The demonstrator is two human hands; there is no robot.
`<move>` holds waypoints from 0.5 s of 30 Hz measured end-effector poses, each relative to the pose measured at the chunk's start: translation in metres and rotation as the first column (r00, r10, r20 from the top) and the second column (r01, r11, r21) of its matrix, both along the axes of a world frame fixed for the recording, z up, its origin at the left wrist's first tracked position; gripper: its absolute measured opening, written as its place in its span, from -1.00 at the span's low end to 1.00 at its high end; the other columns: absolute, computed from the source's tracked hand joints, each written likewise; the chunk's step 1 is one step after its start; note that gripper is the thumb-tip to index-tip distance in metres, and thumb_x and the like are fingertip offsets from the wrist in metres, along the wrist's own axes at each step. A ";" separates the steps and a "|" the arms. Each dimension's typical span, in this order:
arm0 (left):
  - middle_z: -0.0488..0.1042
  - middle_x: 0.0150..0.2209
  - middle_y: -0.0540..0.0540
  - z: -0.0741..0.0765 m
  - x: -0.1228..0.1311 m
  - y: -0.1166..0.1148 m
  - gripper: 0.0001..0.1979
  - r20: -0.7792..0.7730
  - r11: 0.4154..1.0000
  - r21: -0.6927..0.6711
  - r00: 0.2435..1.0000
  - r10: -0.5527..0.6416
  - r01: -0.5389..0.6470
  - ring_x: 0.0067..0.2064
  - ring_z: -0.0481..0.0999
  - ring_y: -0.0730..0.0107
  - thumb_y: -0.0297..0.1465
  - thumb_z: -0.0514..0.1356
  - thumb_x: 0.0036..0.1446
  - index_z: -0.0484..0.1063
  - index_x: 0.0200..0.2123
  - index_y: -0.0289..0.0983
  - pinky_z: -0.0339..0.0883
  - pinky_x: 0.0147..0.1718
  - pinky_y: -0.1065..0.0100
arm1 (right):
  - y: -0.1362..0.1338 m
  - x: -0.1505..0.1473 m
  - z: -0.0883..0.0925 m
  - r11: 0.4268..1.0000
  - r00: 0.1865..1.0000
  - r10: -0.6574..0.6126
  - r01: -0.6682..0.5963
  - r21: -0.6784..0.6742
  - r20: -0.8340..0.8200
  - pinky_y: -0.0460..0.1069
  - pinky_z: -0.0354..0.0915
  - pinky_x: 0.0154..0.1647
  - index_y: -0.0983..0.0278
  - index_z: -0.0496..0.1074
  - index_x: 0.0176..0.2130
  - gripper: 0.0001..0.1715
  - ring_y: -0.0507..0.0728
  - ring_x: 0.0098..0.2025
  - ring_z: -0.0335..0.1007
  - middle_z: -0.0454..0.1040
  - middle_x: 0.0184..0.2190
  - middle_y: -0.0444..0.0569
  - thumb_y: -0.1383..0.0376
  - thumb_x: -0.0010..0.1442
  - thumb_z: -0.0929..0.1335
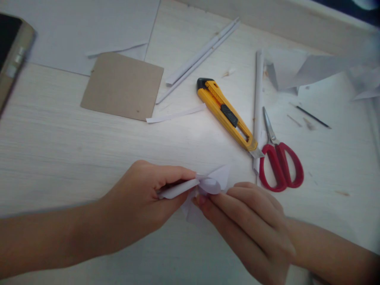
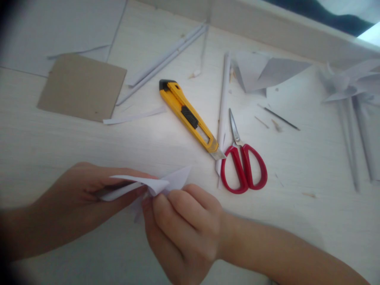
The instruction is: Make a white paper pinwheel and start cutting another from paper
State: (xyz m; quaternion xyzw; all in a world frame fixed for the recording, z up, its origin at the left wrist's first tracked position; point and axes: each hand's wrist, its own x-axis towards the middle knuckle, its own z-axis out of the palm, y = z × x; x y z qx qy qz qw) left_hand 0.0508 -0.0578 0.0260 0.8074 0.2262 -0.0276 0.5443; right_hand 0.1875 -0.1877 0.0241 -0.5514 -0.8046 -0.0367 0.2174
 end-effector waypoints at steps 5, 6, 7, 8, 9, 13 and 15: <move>0.49 -0.48 0.11 0.001 0.002 0.003 -0.81 -0.052 0.998 0.012 0.997 -0.063 0.064 -0.36 0.46 0.51 -0.48 0.06 0.05 0.48 -0.34 -0.25 0.29 -0.39 0.59 | 0.006 0.002 -0.003 0.997 0.990 0.034 -0.025 0.066 -0.138 -0.03 0.30 -0.57 0.48 0.46 -0.40 -0.90 0.04 -0.50 0.33 0.52 -0.45 0.06 0.49 0.03 0.32; 0.49 -0.47 0.11 0.001 0.002 0.004 -0.81 -0.048 0.997 0.011 0.996 -0.070 0.070 -0.35 0.46 0.51 -0.49 0.07 0.04 0.48 -0.33 -0.24 0.29 -0.38 0.59 | 0.007 0.002 -0.002 0.998 0.990 0.032 -0.024 0.065 -0.134 -0.03 0.30 -0.58 0.49 0.46 -0.40 -0.89 0.05 -0.50 0.33 0.52 -0.45 0.07 0.49 0.03 0.32; 0.50 -0.45 0.11 0.001 0.002 0.004 -0.80 -0.041 0.998 0.011 0.997 -0.064 0.065 -0.35 0.46 0.51 -0.51 0.07 0.03 0.47 -0.32 -0.24 0.29 -0.36 0.58 | 0.007 0.002 -0.002 0.997 0.991 0.028 -0.019 0.072 -0.132 -0.04 0.29 -0.59 0.49 0.46 -0.39 -0.89 0.05 -0.50 0.33 0.52 -0.45 0.07 0.49 0.03 0.32; 0.50 -0.43 0.11 0.001 0.002 0.004 -0.79 -0.033 0.998 0.007 0.998 -0.057 0.057 -0.34 0.46 0.51 -0.52 0.07 0.02 0.47 -0.31 -0.23 0.29 -0.36 0.58 | 0.006 0.002 -0.002 0.997 0.991 0.026 -0.015 0.081 -0.131 -0.04 0.29 -0.59 0.50 0.46 -0.39 -0.89 0.05 -0.50 0.34 0.52 -0.46 0.07 0.49 0.03 0.33; 0.51 -0.42 0.12 0.001 0.002 0.004 -0.79 -0.026 0.999 0.001 0.998 -0.053 0.053 -0.34 0.46 0.52 -0.53 0.08 0.02 0.47 -0.31 -0.23 0.29 -0.35 0.59 | 0.006 0.001 -0.002 0.996 0.991 0.021 -0.010 0.086 -0.130 -0.04 0.30 -0.59 0.50 0.46 -0.38 -0.89 0.05 -0.50 0.34 0.52 -0.45 0.07 0.49 0.02 0.33; 0.52 -0.42 0.13 0.000 0.000 0.002 -0.78 -0.014 0.999 -0.002 0.999 -0.051 0.051 -0.37 0.47 0.55 -0.56 0.09 -0.01 0.47 -0.34 -0.24 0.29 -0.39 0.61 | 0.005 0.004 -0.002 0.997 0.992 0.038 -0.029 0.074 -0.118 -0.03 0.33 -0.55 0.50 0.45 -0.34 -0.85 0.06 -0.48 0.35 0.52 -0.42 0.10 0.47 0.05 0.30; 0.53 -0.38 0.12 -0.001 -0.001 0.000 -0.76 0.013 1.000 0.004 1.000 -0.013 0.013 -0.36 0.48 0.55 -0.58 0.10 -0.03 0.47 -0.30 -0.24 0.29 -0.38 0.63 | 0.004 0.005 -0.003 0.996 0.992 0.058 -0.050 0.070 -0.114 -0.03 0.34 -0.53 0.50 0.45 -0.34 -0.85 0.06 -0.48 0.35 0.52 -0.41 0.11 0.48 0.05 0.30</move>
